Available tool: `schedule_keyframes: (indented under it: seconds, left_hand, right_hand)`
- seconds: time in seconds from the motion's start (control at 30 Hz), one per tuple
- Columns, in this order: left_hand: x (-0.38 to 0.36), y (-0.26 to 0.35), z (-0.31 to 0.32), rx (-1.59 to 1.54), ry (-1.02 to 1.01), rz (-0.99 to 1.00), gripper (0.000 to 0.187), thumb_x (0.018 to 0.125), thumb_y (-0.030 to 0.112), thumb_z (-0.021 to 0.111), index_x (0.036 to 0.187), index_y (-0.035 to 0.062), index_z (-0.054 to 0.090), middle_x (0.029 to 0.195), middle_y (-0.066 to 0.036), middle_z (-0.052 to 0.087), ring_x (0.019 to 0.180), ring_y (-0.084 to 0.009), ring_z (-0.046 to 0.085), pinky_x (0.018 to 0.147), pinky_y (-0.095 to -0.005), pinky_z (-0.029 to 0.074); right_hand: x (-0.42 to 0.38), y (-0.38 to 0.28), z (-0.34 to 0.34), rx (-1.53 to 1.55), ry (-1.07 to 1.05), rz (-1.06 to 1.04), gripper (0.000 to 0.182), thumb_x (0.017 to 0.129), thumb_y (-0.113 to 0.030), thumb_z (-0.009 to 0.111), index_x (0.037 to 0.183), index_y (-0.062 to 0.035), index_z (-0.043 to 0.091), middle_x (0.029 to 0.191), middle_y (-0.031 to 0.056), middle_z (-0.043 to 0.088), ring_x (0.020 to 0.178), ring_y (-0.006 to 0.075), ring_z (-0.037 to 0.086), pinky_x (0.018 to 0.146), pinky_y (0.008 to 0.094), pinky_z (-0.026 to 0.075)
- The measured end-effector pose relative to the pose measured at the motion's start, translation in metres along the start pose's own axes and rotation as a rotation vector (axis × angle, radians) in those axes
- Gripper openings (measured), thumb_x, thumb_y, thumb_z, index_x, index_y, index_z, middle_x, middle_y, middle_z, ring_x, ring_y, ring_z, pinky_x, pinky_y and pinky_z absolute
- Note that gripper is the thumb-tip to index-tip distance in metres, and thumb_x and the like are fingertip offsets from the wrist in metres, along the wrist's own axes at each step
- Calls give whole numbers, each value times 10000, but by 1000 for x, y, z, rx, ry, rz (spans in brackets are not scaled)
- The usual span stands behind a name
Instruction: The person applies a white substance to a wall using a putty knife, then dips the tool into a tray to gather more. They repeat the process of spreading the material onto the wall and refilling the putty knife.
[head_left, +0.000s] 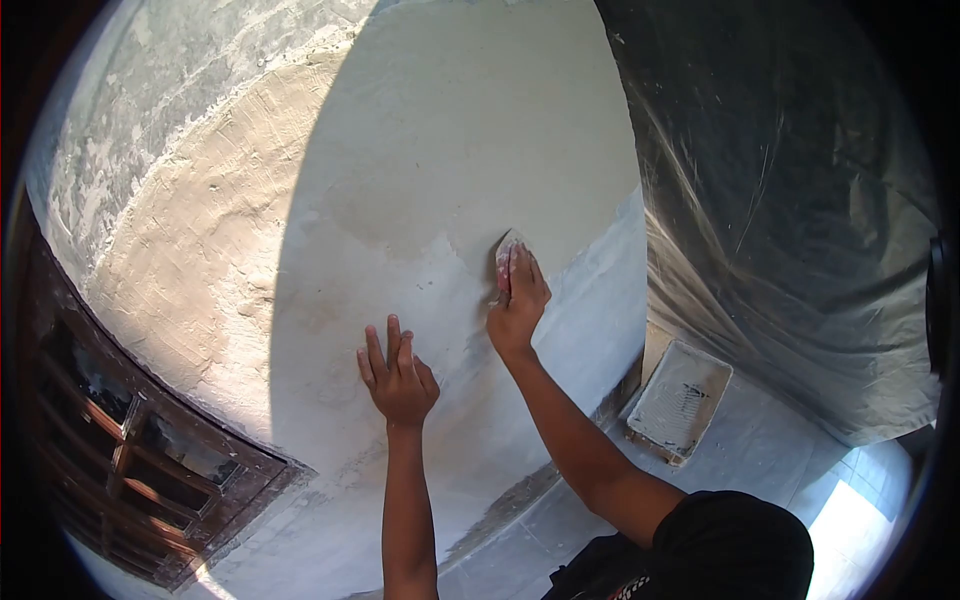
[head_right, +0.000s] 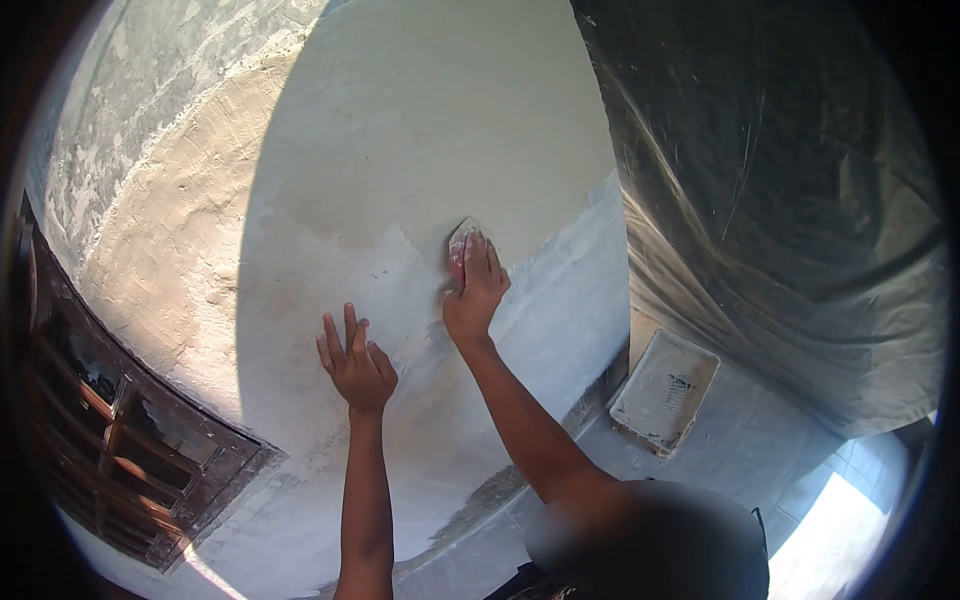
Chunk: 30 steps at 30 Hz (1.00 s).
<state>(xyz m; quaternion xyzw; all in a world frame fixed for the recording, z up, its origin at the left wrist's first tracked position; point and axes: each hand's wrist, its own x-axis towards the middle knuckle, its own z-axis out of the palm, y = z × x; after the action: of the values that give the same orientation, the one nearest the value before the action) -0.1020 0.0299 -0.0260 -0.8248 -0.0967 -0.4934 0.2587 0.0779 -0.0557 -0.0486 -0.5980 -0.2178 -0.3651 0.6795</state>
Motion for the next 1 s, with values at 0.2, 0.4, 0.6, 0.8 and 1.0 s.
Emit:
schedule_keyframes:
  seconds: [0.2,0.4,0.6,0.8,1.0]
  left_hand:
    - [-1,-2,-1,-31,9,7,335,928,83,456,1258,43,502,1469,-136,521,1454,-389,329,1195,-510,142]
    - [0,0,-1,1,3,5,330,929,85,455,1250,41,517,1463,-136,527,1452,-388,332,1196,-514,139]
    - [-2,-2,0,-18,-2,-4,324,931,94,452,1241,38,526,1471,-127,521,1456,-383,327,1199,-510,133]
    - [3,3,-5,12,1,-10,322,923,109,451,1232,69,532,1451,-95,548,1440,-357,364,1203,-478,146]
    - [0,-1,-3,-17,4,-8,324,916,105,454,1227,66,537,1450,-96,548,1444,-356,358,1206,-476,137]
  right_hand:
    - [-73,-36,-40,131,-238,-39,651,689,160,552,1324,17,568,1338,182,600,1297,340,527,1048,440,313]
    - [31,-3,-6,49,62,-10,648,678,158,547,1315,34,558,1313,194,604,1253,395,527,1020,463,346]
    - [-56,-46,-36,68,-220,-95,662,652,166,540,1295,13,580,1326,165,606,1295,325,522,1005,426,335]
    - [5,30,-29,1,106,11,490,792,194,515,1260,69,588,1239,246,626,1179,419,574,1035,457,418]
    - [-104,-27,-35,81,-228,-7,589,738,176,561,1307,22,574,1319,199,603,1266,388,540,1060,429,371]
